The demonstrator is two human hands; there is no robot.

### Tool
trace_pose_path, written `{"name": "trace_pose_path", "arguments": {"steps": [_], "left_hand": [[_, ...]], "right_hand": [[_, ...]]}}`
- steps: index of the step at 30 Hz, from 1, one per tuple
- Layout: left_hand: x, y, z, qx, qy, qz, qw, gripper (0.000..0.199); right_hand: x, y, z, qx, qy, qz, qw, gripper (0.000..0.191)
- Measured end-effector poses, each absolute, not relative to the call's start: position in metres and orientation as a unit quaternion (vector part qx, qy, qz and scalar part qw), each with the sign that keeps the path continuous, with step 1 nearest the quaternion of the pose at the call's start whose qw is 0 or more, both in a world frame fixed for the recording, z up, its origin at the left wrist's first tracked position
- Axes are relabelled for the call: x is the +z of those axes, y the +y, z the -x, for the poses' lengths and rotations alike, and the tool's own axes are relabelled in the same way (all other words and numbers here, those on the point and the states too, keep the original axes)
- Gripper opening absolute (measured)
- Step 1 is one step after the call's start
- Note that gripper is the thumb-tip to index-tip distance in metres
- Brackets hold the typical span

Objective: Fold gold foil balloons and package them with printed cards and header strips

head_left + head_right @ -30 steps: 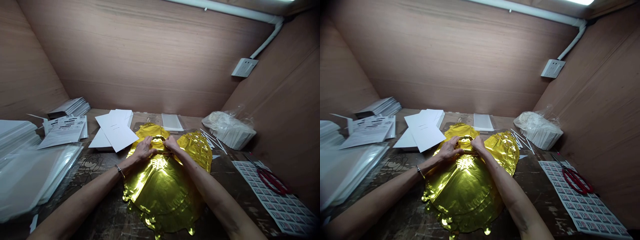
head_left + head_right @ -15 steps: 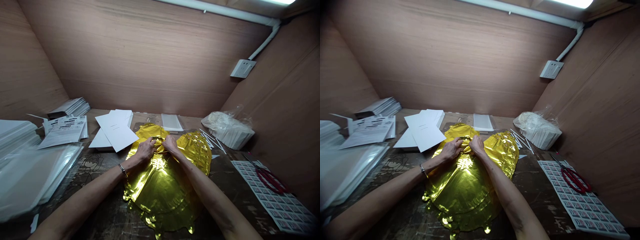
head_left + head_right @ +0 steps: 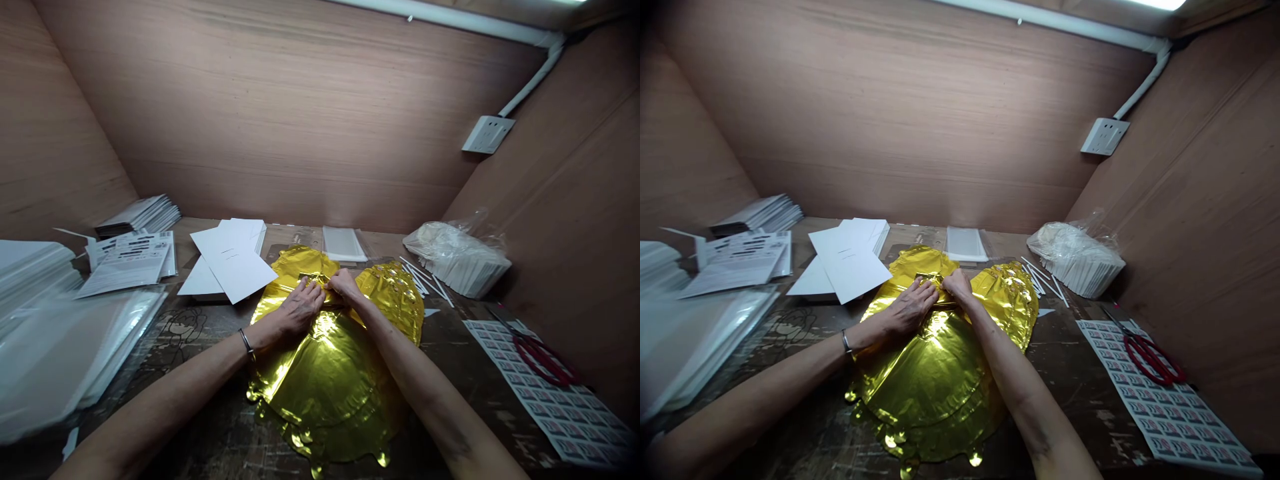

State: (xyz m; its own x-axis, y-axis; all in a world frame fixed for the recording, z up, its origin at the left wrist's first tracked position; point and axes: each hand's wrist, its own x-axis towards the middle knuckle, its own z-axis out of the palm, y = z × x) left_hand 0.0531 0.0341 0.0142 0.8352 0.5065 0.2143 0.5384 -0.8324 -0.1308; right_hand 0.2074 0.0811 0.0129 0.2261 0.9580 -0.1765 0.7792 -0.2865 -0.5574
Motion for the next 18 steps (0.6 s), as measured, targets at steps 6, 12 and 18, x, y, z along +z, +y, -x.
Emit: {"name": "trace_pose_path", "arguments": {"steps": [6, 12, 18], "left_hand": [[0.012, 0.025, -0.062, -0.066, -0.278, 0.95, 0.125, 0.032], [0.001, 0.026, -0.059, -0.052, -0.281, 0.954, 0.093, 0.028], [0.012, 0.03, -0.044, -0.073, -0.235, 0.969, 0.025, 0.023]], "right_hand": [[0.014, 0.083, -0.208, 0.267, -0.565, 0.766, 0.153, 0.019], [0.031, 0.068, -0.204, 0.187, -0.618, 0.757, 0.103, 0.027], [0.036, 0.058, -0.213, 0.046, -0.731, 0.678, 0.062, 0.042]]}}
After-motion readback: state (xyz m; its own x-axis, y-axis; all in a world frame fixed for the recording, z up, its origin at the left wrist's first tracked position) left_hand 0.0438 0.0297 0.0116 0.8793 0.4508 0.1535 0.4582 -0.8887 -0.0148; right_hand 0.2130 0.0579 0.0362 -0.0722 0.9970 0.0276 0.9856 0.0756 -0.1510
